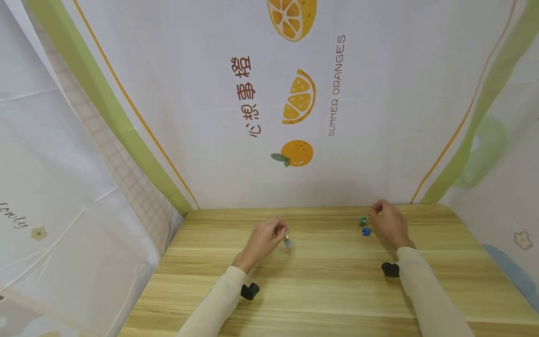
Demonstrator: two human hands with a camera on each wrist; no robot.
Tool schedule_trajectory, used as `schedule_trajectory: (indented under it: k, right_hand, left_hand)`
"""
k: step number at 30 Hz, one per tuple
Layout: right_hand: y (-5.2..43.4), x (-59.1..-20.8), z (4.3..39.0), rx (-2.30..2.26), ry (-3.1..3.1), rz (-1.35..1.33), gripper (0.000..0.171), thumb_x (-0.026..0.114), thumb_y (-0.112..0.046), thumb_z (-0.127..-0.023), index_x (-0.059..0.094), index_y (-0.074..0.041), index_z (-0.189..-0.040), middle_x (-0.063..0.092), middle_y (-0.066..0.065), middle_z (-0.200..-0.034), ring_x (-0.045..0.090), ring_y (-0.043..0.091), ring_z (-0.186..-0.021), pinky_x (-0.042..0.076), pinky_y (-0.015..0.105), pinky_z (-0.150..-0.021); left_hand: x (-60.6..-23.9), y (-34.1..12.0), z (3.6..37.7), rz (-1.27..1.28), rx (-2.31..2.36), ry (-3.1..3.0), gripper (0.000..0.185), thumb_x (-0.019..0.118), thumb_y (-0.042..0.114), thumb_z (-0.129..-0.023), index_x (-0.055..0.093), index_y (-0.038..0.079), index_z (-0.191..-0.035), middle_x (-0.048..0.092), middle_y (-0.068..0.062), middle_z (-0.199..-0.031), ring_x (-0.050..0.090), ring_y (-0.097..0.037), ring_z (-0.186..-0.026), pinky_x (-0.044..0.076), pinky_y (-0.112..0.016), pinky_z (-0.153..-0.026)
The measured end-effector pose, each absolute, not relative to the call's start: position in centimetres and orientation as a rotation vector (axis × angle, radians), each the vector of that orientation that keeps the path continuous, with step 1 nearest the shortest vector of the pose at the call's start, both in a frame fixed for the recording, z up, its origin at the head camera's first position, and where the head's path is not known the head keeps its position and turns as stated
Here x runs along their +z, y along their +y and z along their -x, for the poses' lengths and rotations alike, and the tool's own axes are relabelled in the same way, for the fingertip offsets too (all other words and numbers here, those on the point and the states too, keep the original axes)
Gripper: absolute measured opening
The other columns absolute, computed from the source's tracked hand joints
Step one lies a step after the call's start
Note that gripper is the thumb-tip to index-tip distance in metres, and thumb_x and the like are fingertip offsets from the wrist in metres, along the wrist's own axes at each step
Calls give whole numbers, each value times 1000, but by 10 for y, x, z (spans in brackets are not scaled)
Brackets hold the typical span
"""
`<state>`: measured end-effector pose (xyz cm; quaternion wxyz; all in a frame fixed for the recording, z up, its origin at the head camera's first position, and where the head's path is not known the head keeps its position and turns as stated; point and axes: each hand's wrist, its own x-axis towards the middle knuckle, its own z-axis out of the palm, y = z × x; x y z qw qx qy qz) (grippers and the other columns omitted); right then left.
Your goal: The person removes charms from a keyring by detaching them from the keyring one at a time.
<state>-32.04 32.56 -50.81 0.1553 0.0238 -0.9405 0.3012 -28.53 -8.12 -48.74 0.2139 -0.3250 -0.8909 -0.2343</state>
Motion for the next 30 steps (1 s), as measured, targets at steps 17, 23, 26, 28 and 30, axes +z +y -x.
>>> schedule_trajectory:
  k: [17,23,26,28,30]
  right_hand:
    - [346,-516,311,794,-2784,58,25,55,-23,-105,62,1,-109,70,22,-101,65,30,-81,44,33,-60]
    - [353,-524,310,787,-2805,104,29,54,-25,-105,62,3,-111,70,25,-102,67,34,-83,47,36,-59]
    - [354,-527,309,784,-2801,119,29,53,-22,-103,62,5,-111,70,26,-101,68,36,-84,50,41,-59]
    - [355,-528,307,796,-2810,130,29,52,-20,-102,62,7,-111,69,27,-102,68,38,-86,51,44,-62]
    - [357,-529,306,810,-2818,134,29,52,-17,-101,62,8,-111,69,27,-101,67,38,-86,52,46,-63]
  left_hand:
    - [-486,-79,287,898,-640,-2470,9,66,16,-107,73,12,-104,73,2,-94,63,-6,-73,47,-13,-62]
    - [-485,-78,286,912,-635,-2464,10,65,15,-107,73,11,-104,73,2,-94,64,-7,-74,48,-14,-62]
    - [-485,-77,287,911,-638,-2462,9,66,15,-107,73,11,-104,73,2,-94,65,-8,-74,48,-14,-63]
    - [-485,-77,287,908,-640,-2462,10,66,15,-107,74,12,-104,73,2,-94,65,-8,-75,49,-14,-63]
    - [-485,-76,287,911,-639,-2455,10,66,16,-107,74,11,-104,73,2,-94,64,-7,-73,48,-14,-62]
